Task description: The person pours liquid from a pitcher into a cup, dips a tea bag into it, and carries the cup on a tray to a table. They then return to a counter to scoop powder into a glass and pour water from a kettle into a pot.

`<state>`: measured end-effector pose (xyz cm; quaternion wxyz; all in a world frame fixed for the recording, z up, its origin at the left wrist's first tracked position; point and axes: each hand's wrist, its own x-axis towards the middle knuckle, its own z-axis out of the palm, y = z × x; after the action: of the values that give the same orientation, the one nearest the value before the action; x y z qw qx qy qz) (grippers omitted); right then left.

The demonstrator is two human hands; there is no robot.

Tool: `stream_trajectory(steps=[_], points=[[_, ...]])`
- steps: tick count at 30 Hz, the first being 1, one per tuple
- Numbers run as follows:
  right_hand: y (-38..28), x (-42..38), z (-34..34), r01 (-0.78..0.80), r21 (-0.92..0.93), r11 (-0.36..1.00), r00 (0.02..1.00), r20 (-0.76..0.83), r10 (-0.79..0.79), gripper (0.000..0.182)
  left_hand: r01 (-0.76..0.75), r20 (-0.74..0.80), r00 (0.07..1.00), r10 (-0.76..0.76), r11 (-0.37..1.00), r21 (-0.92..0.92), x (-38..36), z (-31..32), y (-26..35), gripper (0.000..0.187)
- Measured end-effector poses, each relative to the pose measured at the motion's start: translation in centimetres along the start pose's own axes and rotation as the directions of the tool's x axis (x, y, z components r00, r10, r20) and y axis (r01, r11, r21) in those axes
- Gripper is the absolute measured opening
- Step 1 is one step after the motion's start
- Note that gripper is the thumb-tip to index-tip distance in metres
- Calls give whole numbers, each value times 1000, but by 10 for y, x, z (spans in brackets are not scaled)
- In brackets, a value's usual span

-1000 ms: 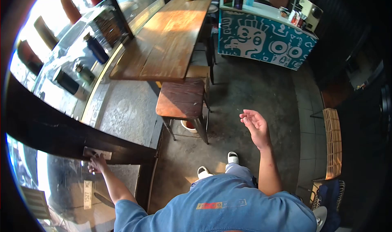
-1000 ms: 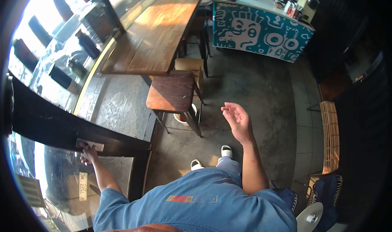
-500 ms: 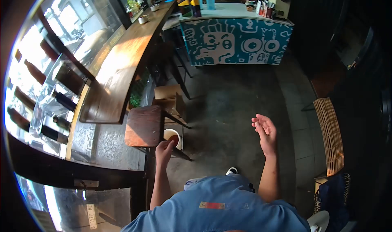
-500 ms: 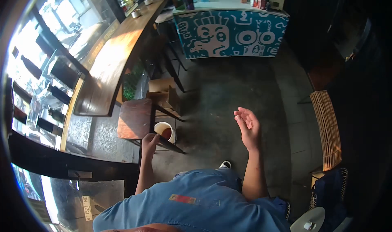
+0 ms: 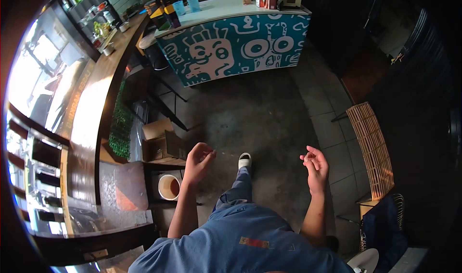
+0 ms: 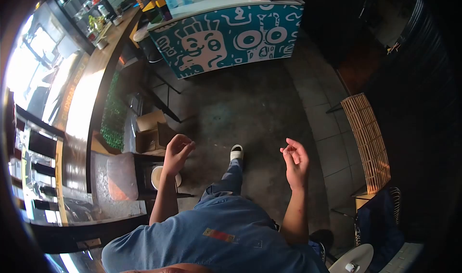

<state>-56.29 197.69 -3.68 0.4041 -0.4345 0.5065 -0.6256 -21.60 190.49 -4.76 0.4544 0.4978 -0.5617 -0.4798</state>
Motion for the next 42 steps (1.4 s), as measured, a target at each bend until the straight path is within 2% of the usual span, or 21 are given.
stream_trajectory(steps=[4,6,9,10,11,14,16,17,19,20,23,24,25,28,31,33,35,37,39,42], points=[[15,64,-11,-35,-31,999,994,-109,32,28,16,75,997,-19,999,36,90,27,-16,14],[13,104,-19,-59,-19,998,989,-141,55,30,25,190,982,2,990,-137,150,43,-26,11],[-5,162,-30,-33,-62,998,969,-247,17,30,39,297,954,41,966,-256,237,81,-13,13],[-14,179,-34,-29,-73,997,964,-264,9,29,32,306,951,35,977,-211,264,97,0,13],[-18,196,-40,12,-102,995,965,-258,-38,27,-11,381,916,125,957,-289,293,111,14,13],[-21,240,-57,57,-164,985,954,-282,-102,26,-9,443,886,139,959,-282,363,157,53,12],[-14,263,-72,50,-142,989,947,-307,-92,23,-108,495,855,153,987,-119,400,190,69,11],[-8,274,-80,47,-143,989,940,-329,-92,23,-107,515,843,153,987,-118,416,207,70,11],[10,296,-98,-10,-173,985,935,-351,-53,22,-72,557,816,152,984,-162,444,243,66,11],[17,309,-107,-34,-126,991,924,-381,-16,23,-77,577,806,134,989,-123,457,261,60,10],[34,354,-149,-77,-156,985,931,-365,15,28,-35,627,773,99,993,-113,488,321,43,10],[31,373,-164,-66,-205,977,941,-339,-8,34,18,646,759,78,990,-141,497,341,40,10],[27,391,-179,-106,-187,977,939,-343,36,36,65,661,749,39,989,-132,508,360,36,9],[37,451,-237,-47,-156,987,938,-347,-10,34,99,664,748,16,986,-135,547,416,46,9],[31,516,-290,59,-160,985,918,-378,-116,31,3,646,762,48,997,-78,590,459,75,9],[26,556,-324,92,-167,982,967,-222,-129,30,-1,615,786,65,995,-103,620,482,90,9],[15,596,-336,82,-178,981,968,-222,-121,32,6,581,812,42,997,-81,646,501,97,9],[10,636,-344,101,-220,970,965,-214,-149,33,45,524,850,45,987,-157,672,520,98,9],[21,672,-352,83,-237,968,966,-218,-136,35,59,515,857,32,985,-159,701,537,87,8],[39,724,-361,-29,-193,981,981,-192,-9,39,112,537,843,-12,982,-154,757,570,65,7]])
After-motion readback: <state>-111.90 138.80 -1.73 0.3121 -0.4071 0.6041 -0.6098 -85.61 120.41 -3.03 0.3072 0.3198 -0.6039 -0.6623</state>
